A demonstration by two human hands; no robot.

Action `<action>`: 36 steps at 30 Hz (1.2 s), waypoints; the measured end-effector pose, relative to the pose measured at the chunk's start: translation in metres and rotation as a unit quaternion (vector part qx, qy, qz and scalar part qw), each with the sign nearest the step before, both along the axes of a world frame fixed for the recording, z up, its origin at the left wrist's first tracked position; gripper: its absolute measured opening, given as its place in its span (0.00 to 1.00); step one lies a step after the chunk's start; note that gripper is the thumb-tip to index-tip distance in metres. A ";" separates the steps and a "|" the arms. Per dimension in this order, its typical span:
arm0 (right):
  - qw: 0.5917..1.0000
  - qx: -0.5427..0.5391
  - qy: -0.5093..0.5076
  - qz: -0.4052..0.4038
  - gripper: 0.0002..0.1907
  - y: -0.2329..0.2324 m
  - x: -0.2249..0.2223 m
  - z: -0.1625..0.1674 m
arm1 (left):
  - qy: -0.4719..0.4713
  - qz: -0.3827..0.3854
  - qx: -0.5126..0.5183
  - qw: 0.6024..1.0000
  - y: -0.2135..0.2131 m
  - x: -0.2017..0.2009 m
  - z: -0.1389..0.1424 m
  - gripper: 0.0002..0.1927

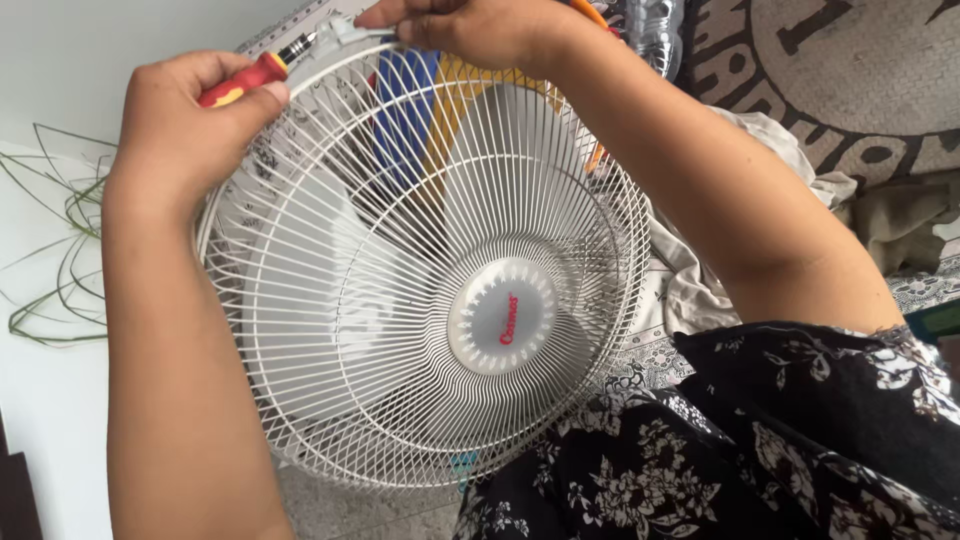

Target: The person reassembles an electric table fan, using a screwdriver to tighten the clip holding the front guard ring, then fits the guard onto the fan body and spins the blades to check it. They hold the guard and fan steady with both hands while working.

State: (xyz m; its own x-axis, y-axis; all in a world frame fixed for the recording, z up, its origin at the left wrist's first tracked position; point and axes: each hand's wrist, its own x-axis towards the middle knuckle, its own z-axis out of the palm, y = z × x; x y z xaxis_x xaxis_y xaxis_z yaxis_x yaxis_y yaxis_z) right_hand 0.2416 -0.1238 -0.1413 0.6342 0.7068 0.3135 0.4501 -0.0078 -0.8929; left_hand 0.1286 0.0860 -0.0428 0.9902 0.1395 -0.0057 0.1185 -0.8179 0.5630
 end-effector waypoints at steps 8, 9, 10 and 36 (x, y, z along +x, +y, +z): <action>0.995 0.069 0.003 0.069 0.11 -0.002 -0.003 0.007 | -0.038 -0.036 0.022 0.998 0.009 0.003 -0.002 0.14; 0.997 0.050 0.017 0.057 0.11 -0.002 -0.002 0.011 | -0.058 -0.055 0.043 0.996 0.010 0.004 0.000 0.13; 0.998 0.030 0.033 0.043 0.12 -0.002 -0.004 0.012 | -0.045 -0.039 0.042 0.997 0.011 0.005 0.002 0.13; 0.990 0.053 0.124 0.051 0.13 0.022 0.000 0.015 | -0.007 0.024 0.016 1.000 0.005 0.006 0.007 0.12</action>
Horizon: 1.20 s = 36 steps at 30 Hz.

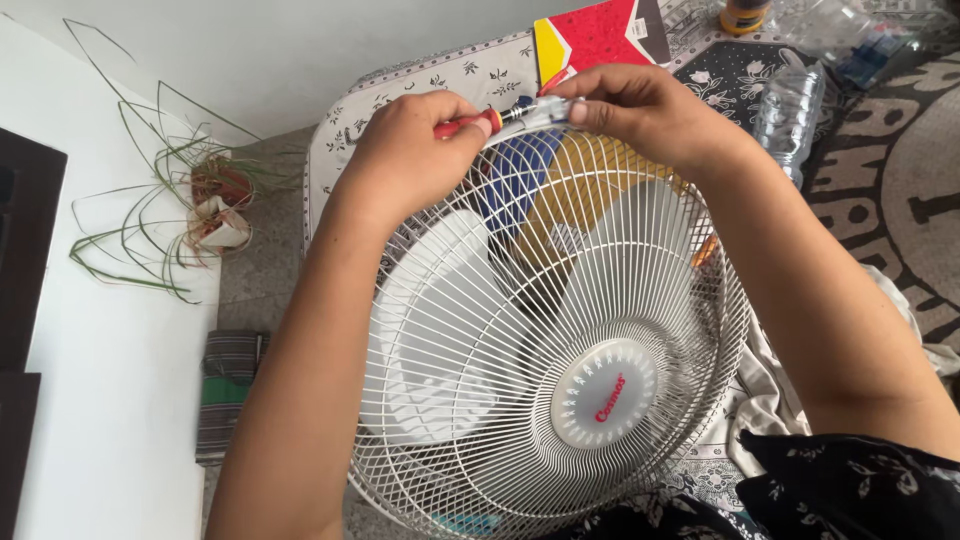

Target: The person reassembles an electric table fan, using a screwdriver to tighten the clip holding the front guard ring, then fits the guard onto the fan body and spins the blades to check it. They hold the guard and fan steady with both hands while working.

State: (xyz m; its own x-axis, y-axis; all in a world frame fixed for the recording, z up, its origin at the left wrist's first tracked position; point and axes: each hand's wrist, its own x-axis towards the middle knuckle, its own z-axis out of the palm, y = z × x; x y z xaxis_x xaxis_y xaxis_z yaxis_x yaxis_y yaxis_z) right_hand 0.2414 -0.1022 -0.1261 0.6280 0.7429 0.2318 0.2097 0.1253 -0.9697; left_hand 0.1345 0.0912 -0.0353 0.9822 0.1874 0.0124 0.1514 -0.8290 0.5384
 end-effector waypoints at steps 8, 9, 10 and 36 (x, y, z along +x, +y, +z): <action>0.998 -0.027 0.040 -0.040 0.12 0.001 -0.001 0.004 | 0.030 -0.017 -0.039 0.999 0.004 0.003 0.003 0.12; 0.998 -0.027 0.047 -0.045 0.12 0.001 -0.002 0.005 | 0.038 -0.015 -0.045 0.998 0.005 0.003 0.003 0.12; 0.997 -0.027 0.055 -0.050 0.12 0.002 -0.003 0.007 | 0.036 -0.016 -0.051 0.998 0.005 0.002 0.002 0.12; 0.990 -0.081 0.090 -0.077 0.11 0.012 0.003 0.011 | -0.109 -0.099 -0.046 0.988 0.030 0.009 -0.020 0.10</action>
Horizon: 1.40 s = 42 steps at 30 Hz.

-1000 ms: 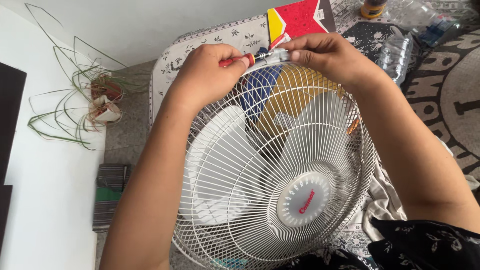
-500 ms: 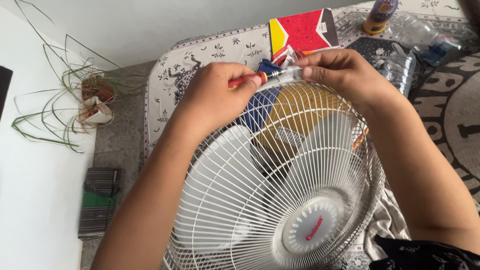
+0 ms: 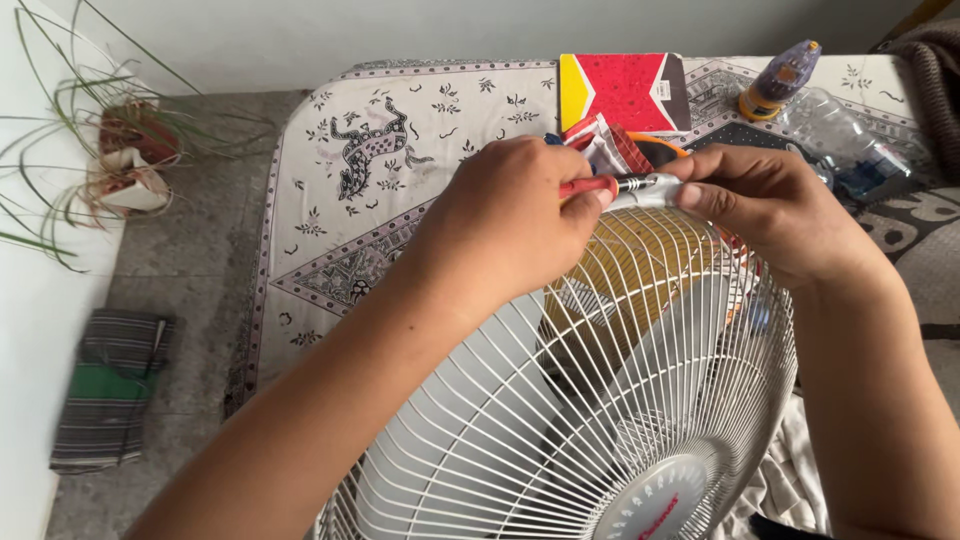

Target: The person reassembles an electric table fan, using a screwdriver to tighten the clip holding the front guard ring, then fits the guard onto the fan body and spins the blades to check it. They hold the guard and fan steady with both hands while working.

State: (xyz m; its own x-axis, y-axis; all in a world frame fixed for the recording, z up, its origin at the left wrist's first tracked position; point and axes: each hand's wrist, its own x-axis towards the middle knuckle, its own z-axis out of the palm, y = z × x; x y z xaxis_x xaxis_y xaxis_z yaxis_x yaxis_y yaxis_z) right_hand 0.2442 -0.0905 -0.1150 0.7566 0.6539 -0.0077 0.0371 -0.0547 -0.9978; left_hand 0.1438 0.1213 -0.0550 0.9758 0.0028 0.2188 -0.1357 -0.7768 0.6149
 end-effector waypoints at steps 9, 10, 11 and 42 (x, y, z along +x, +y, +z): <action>0.997 -0.077 -0.002 -0.026 0.12 -0.003 -0.003 -0.004 | 0.042 0.011 0.013 0.999 -0.003 -0.002 -0.003 0.09; 0.998 -0.056 0.007 -0.017 0.13 -0.002 -0.003 -0.005 | 0.054 0.011 0.012 0.998 -0.004 -0.001 -0.003 0.10; 0.999 -0.035 0.015 -0.007 0.13 -0.001 -0.002 -0.006 | 0.064 0.013 0.013 0.998 -0.004 0.000 -0.003 0.10; 0.997 0.024 -0.057 0.048 0.10 -0.018 0.005 -0.011 | 0.151 0.060 0.015 0.987 -0.026 0.000 0.028 0.12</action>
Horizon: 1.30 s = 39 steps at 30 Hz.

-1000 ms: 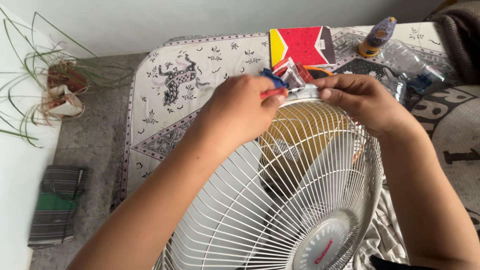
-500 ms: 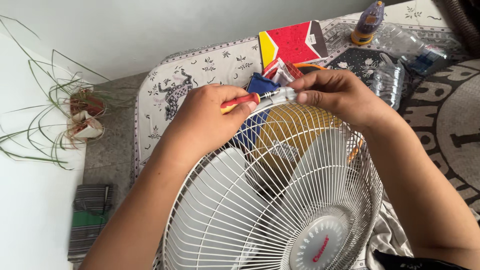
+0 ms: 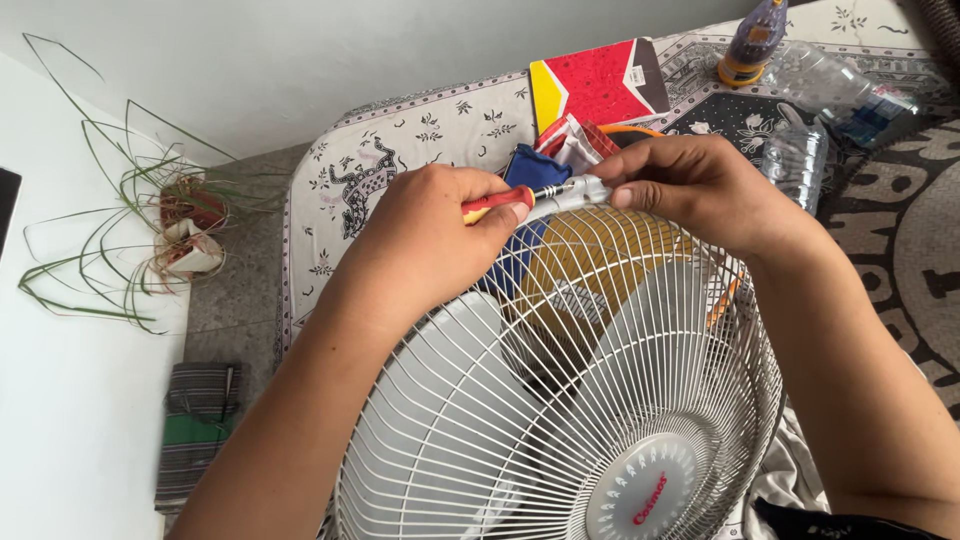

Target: The person reassembles an electric table fan, using a screwdriver to tighten the clip holding the front guard ring, then fits the guard onto the fan body and spins the blades to check it. They hold the guard and fan steady with both hands while working.

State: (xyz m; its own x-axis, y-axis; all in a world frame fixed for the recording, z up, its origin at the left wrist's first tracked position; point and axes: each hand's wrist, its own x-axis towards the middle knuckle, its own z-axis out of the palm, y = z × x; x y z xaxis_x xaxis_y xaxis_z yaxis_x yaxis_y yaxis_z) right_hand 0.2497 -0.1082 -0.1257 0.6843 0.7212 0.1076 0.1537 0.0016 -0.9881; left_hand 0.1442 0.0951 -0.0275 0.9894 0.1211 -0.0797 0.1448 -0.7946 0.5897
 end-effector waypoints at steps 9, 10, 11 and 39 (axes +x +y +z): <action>1.000 -0.021 0.011 -0.019 0.12 0.004 -0.006 0.002 | -0.002 0.001 0.023 1.000 -0.001 -0.001 0.000 0.13; 1.000 -0.021 0.005 -0.020 0.12 0.005 -0.007 0.002 | -0.024 -0.006 0.029 0.999 -0.001 -0.001 -0.001 0.12; 1.000 -0.020 0.000 -0.022 0.11 0.005 -0.009 0.000 | -0.044 -0.015 0.035 0.998 -0.001 -0.002 -0.002 0.12; 0.997 0.072 0.000 -0.011 0.12 -0.008 -0.023 0.015 | -0.132 -0.104 -0.032 0.985 0.000 -0.005 -0.005 0.10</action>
